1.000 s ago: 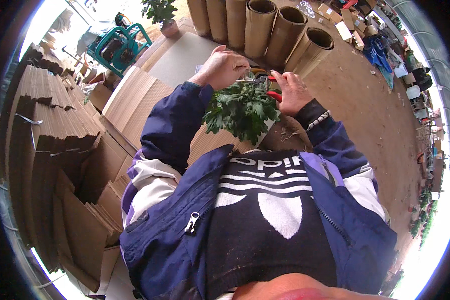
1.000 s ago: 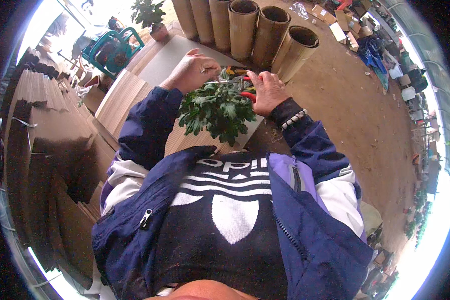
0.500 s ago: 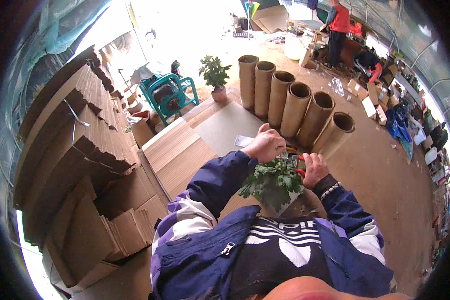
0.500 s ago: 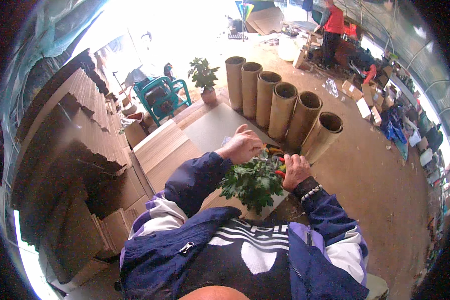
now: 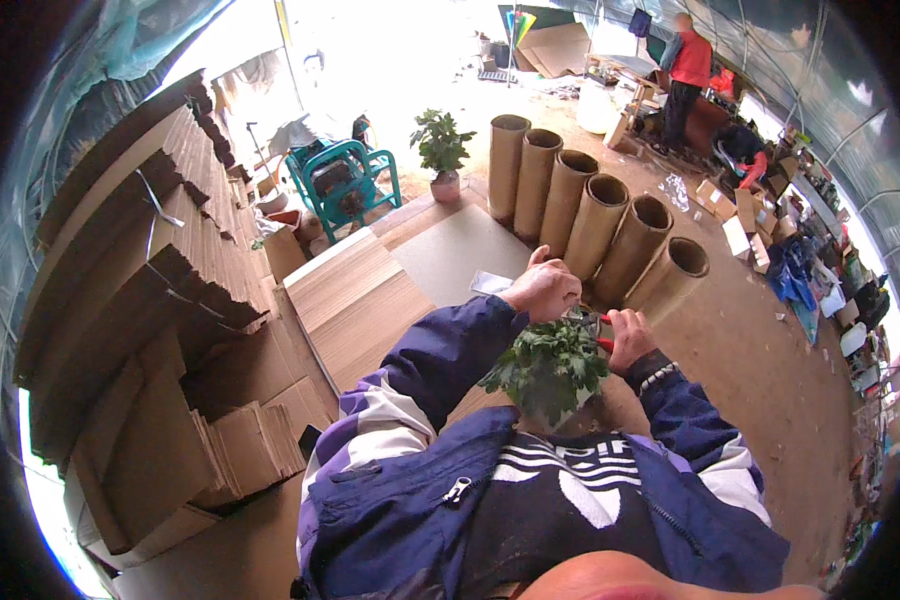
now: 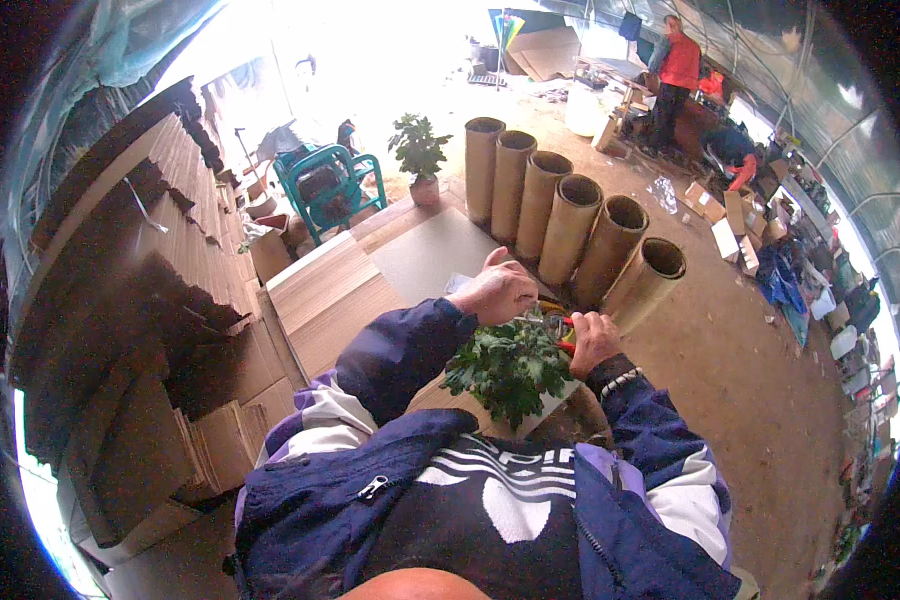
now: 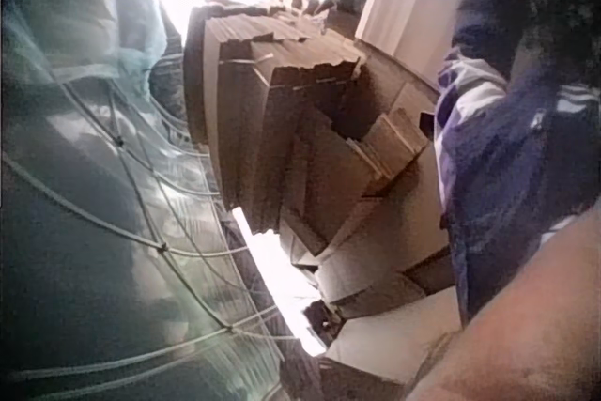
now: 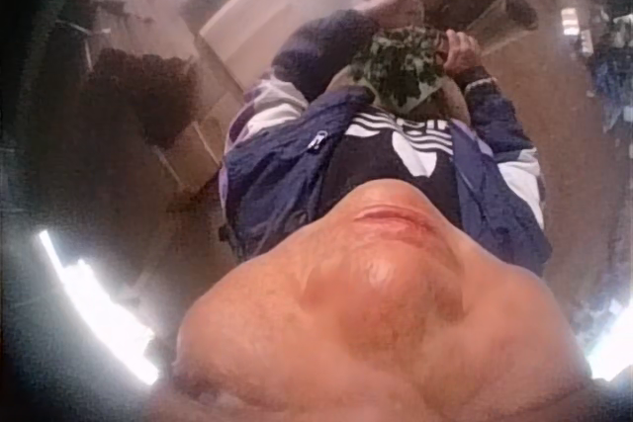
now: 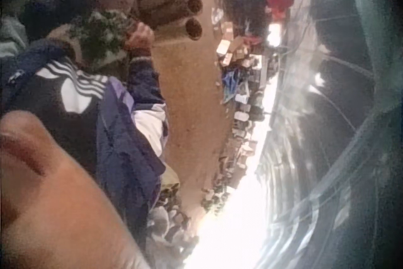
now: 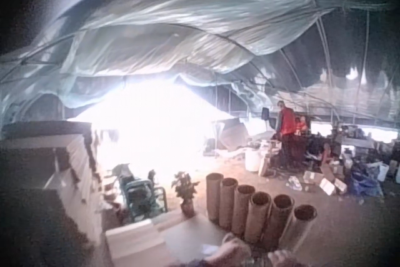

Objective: The person selects a flat cardboard sheet, places a potted plant on it, and rolls the cardboard around the pot to form a protective sleeve. They then use a handheld tape dispenser to secure the seam of the cardboard roll.

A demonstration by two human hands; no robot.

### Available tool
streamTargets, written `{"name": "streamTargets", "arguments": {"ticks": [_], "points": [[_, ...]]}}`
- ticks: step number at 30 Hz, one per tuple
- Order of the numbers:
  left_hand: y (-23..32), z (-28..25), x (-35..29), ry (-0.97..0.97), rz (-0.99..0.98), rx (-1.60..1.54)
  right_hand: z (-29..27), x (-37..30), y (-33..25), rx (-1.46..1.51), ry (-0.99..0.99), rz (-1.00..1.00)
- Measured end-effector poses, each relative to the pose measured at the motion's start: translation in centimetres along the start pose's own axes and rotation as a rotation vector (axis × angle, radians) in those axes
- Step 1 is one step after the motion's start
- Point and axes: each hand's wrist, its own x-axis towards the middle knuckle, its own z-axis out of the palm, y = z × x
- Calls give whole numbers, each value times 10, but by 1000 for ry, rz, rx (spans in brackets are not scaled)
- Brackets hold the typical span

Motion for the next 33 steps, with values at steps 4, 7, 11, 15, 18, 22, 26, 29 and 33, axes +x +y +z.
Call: {"name": "streamTargets", "arguments": {"ticks": [4,7,11,15,18,22,26,29,33], "points": [[0,3,0,14,-43,81,-5,4,2,12,-185,73],[1,0,0,-2,-72,99,-11,12,4,-39,-225,64],[0,-1,1,0,-112,102,-15,17,4,-98,-245,50],[-1,-2,-1,12,-143,133,-13,14,8,-60,-153,-5],[0,-14,-6,-86,-172,173,-9,8,22,-27,-106,-4],[5,-51,-23,312,-122,-45,12,-13,56,-88,-26,86],[21,-82,-76,670,-335,-90,62,-61,94,414,173,278],[41,-80,-153,724,-632,-229,112,-111,111,560,-99,659],[54,-51,-251,697,-941,-390,177,-186,117,700,-446,1044]]}}
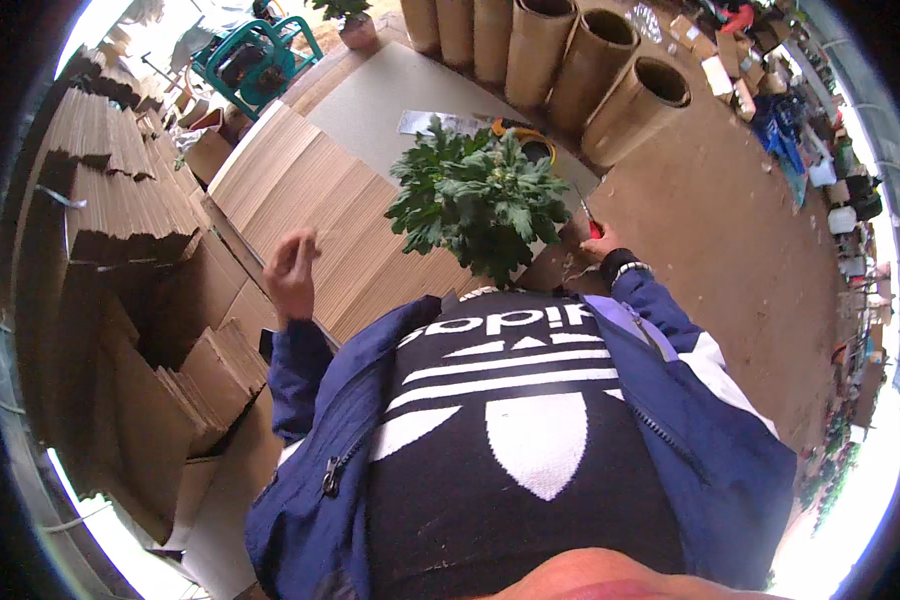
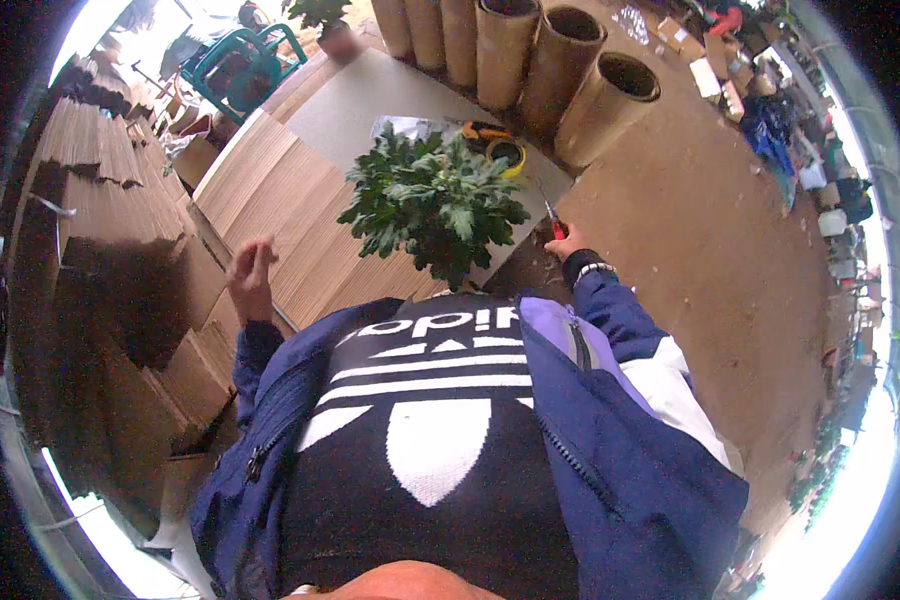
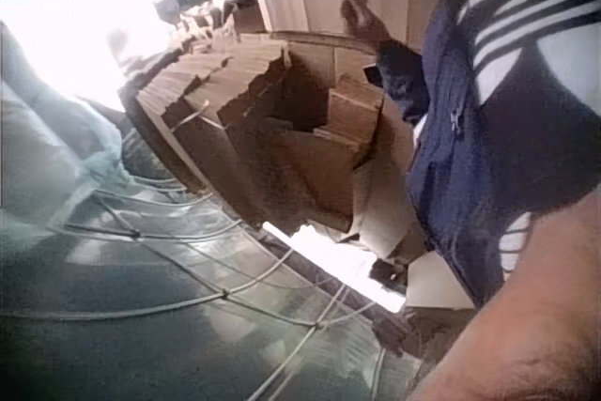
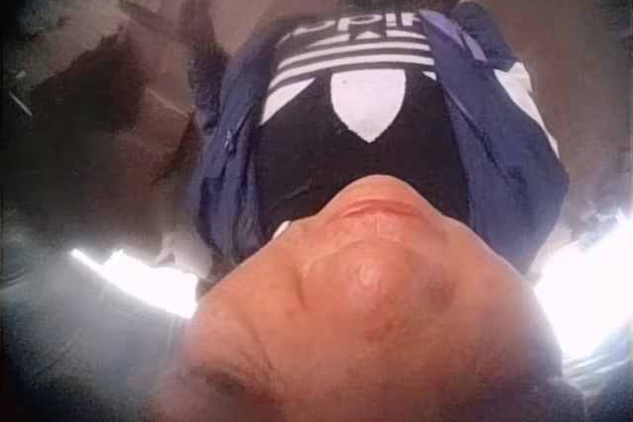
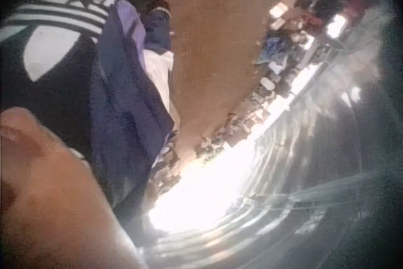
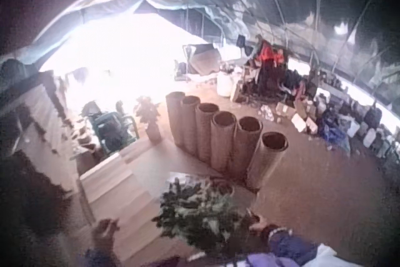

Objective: The person selects a flat cardboard sheet, places a potted plant on it, and rolls the cardboard around the pot to form a protective sleeve. They then use a handheld tape dispenser to secure the seam of the cardboard roll.

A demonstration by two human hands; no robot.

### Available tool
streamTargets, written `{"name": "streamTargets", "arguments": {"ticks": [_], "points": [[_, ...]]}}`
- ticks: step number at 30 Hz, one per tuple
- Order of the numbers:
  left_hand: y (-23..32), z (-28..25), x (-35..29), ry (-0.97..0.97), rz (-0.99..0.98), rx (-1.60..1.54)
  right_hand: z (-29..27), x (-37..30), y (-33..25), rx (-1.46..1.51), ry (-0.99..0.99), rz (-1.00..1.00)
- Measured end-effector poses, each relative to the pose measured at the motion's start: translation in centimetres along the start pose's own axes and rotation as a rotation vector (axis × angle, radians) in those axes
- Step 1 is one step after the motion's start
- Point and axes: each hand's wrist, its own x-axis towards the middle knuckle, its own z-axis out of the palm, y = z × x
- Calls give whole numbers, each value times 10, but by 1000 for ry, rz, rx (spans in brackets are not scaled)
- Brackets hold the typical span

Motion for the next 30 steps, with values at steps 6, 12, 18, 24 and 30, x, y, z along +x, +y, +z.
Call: {"name": "streamTargets", "arguments": {"ticks": [6,12,18,24,30], "points": [[10,-4,-35,-100,-465,360,28,36,24,-311,-152,109],[139,124,15,-441,226,-212,29,67,-26,-630,-120,21],[140,147,24,-223,188,93,19,96,-6,-451,-46,28],[41,84,-72,88,-358,288,37,143,7,-401,43,346],[-40,127,-179,-218,-969,156,69,195,-9,-336,377,-37]]}}
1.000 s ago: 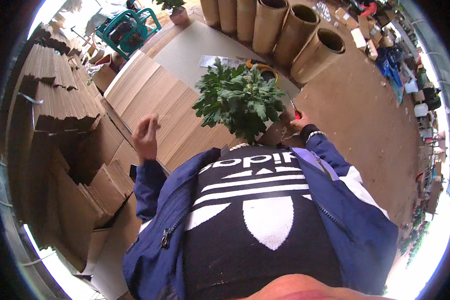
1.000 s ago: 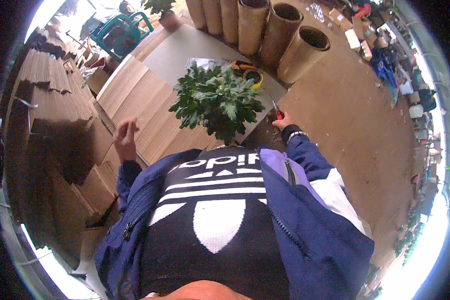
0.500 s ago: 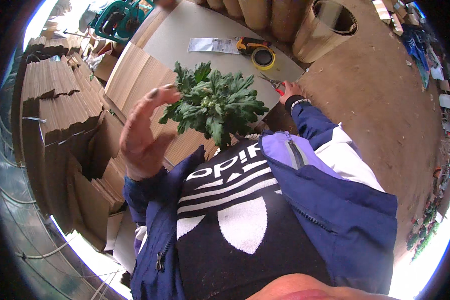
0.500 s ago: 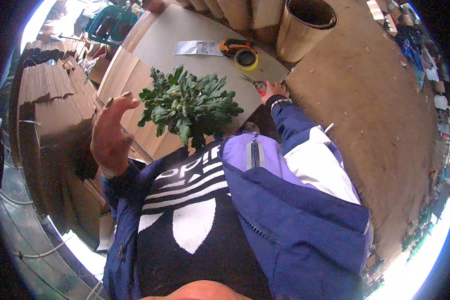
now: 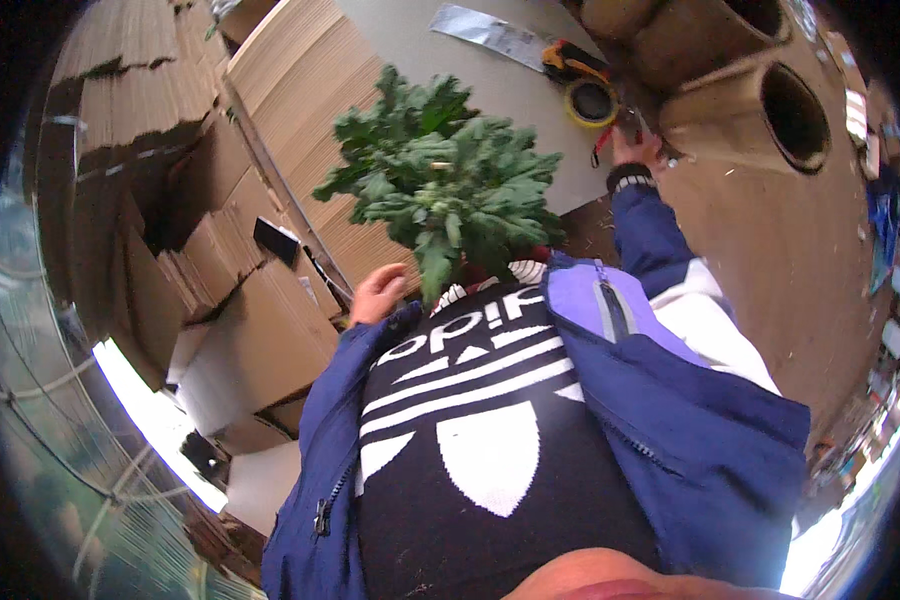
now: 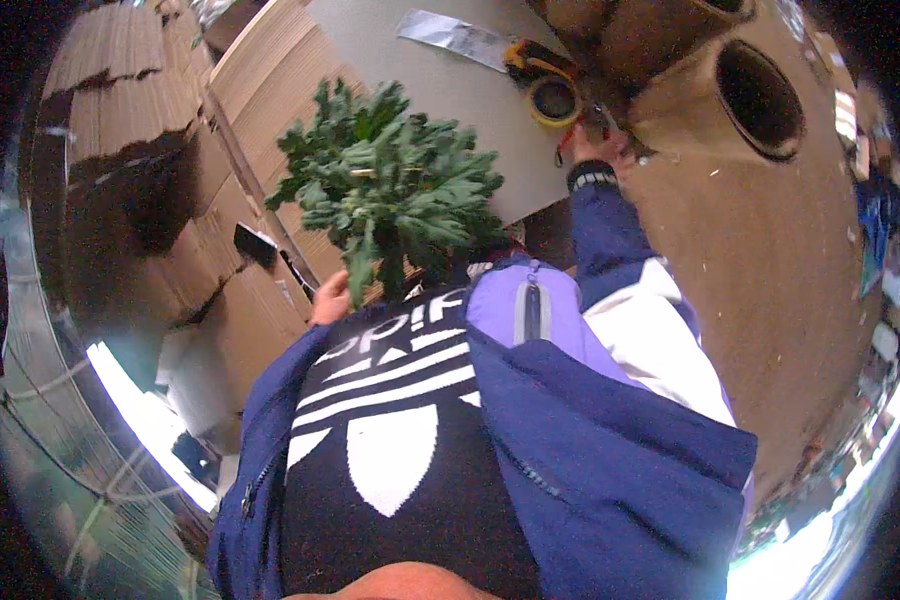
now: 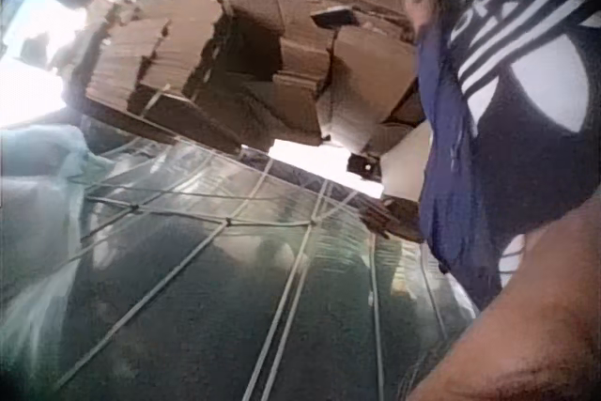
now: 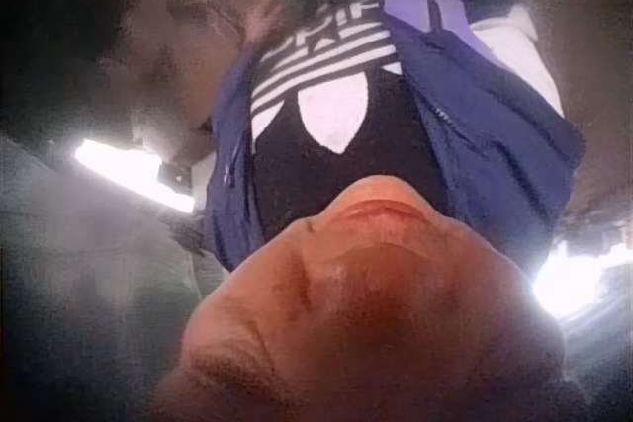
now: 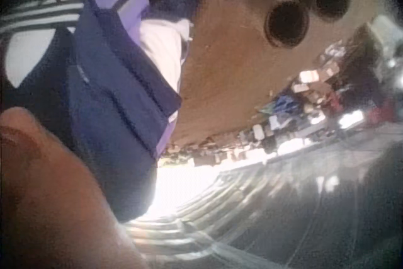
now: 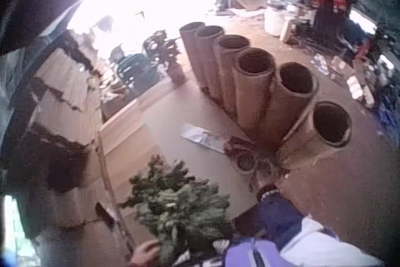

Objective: The person selects a flat cardboard sheet, places a potted plant on it, and rolls the cardboard around the pot to form a protective sleeve. They then use a handheld tape dispenser to secure the seam of the cardboard roll.

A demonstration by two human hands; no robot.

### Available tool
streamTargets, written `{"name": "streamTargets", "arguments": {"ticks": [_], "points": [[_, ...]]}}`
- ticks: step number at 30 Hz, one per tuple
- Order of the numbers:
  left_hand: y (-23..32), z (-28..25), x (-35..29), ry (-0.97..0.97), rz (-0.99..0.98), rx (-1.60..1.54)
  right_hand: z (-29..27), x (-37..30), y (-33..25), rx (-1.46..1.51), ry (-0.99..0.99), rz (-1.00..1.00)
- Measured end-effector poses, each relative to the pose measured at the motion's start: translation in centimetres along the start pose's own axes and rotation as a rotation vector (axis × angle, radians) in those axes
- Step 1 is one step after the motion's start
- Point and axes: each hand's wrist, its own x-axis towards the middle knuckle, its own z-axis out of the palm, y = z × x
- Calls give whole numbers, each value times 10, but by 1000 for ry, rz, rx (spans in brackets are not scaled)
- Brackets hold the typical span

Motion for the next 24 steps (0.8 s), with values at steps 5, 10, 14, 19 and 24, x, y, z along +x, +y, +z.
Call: {"name": "streamTargets", "arguments": {"ticks": [5,10,14,19,24], "points": [[-27,73,62,-110,169,206,-35,-58,10,353,-595,-359],[-40,108,148,-5,665,124,-51,-99,-56,-48,-1089,-847],[-49,126,168,59,760,7,-48,-115,-99,-201,-1043,-1063],[-62,118,169,19,647,-229,-41,-136,-140,-160,-828,-1263],[-88,108,196,-9,535,-525,-39,-162,-195,-108,-793,-1127]]}}
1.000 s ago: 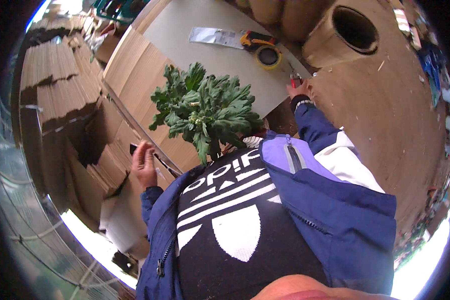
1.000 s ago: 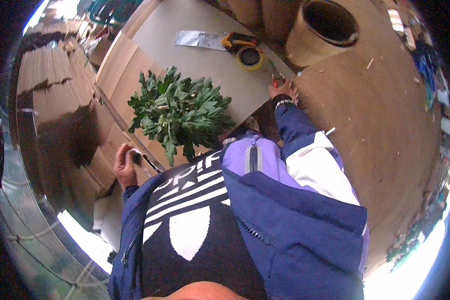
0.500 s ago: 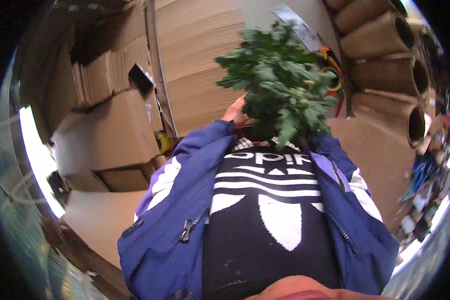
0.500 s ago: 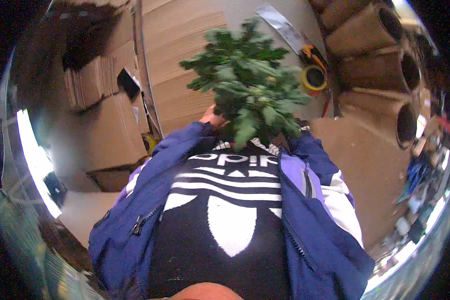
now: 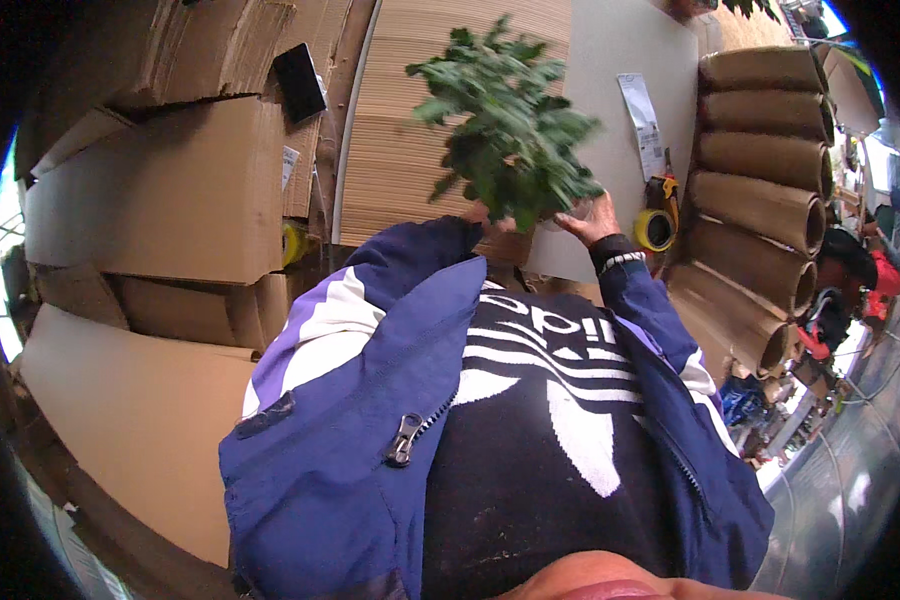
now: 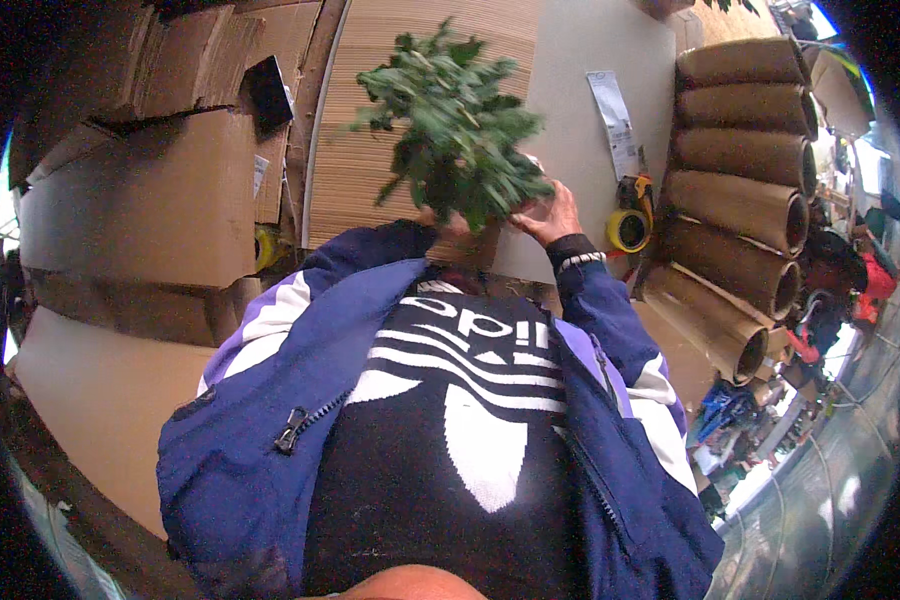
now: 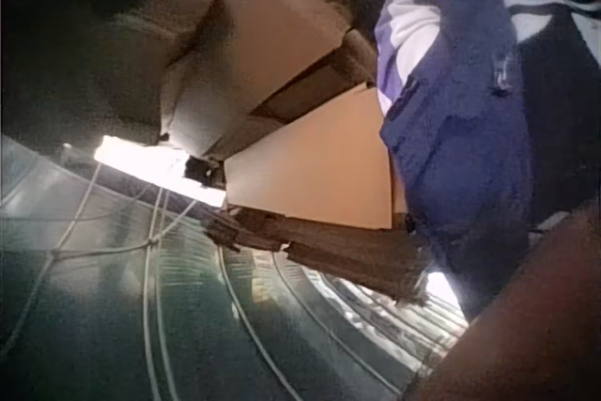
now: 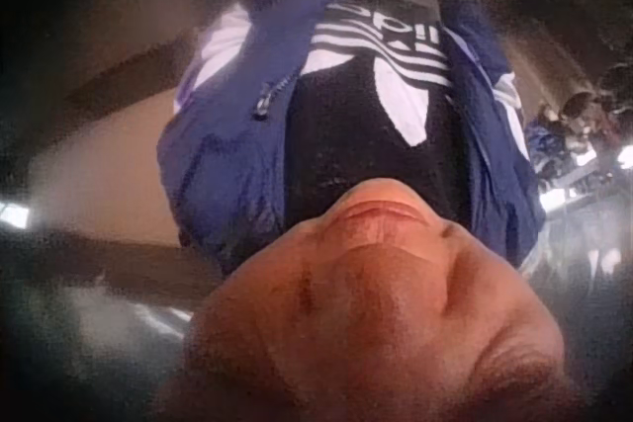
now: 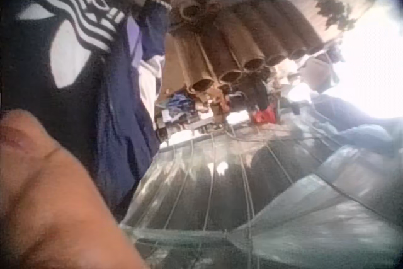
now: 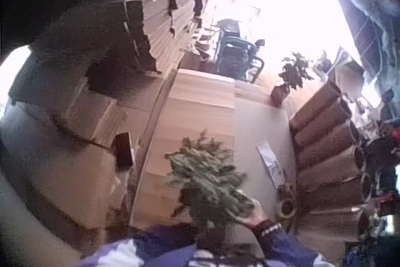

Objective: The person selects a flat cardboard sheet, places a potted plant on it, and rolls the cardboard around the pot to form a protective sleeve. They then use a handheld tape dispenser to secure the seam of the cardboard roll.

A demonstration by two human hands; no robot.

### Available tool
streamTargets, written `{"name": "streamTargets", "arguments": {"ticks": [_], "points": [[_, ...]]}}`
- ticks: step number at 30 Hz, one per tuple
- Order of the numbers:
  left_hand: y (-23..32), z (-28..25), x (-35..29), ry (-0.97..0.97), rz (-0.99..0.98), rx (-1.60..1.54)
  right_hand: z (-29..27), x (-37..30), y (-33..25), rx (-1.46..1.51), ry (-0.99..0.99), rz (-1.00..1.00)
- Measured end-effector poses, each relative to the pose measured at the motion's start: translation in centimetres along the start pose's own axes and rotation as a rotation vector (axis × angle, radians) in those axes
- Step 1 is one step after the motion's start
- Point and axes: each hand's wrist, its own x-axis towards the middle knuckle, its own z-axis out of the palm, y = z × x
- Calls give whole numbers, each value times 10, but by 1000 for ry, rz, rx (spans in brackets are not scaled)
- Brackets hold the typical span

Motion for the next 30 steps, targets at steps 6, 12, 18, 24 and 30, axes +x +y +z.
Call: {"name": "streamTargets", "arguments": {"ticks": [6,12,18,24,30], "points": [[-27,0,25,140,-23,-481,26,63,-18,-19,-42,281],[17,-25,15,157,-177,409,28,95,-7,63,-202,280],[49,-4,15,257,-228,-4,33,135,11,608,-453,363],[66,50,-38,446,-104,25,31,103,41,594,-601,270],[45,88,-90,551,-71,-114,40,56,-9,316,-585,77]]}}
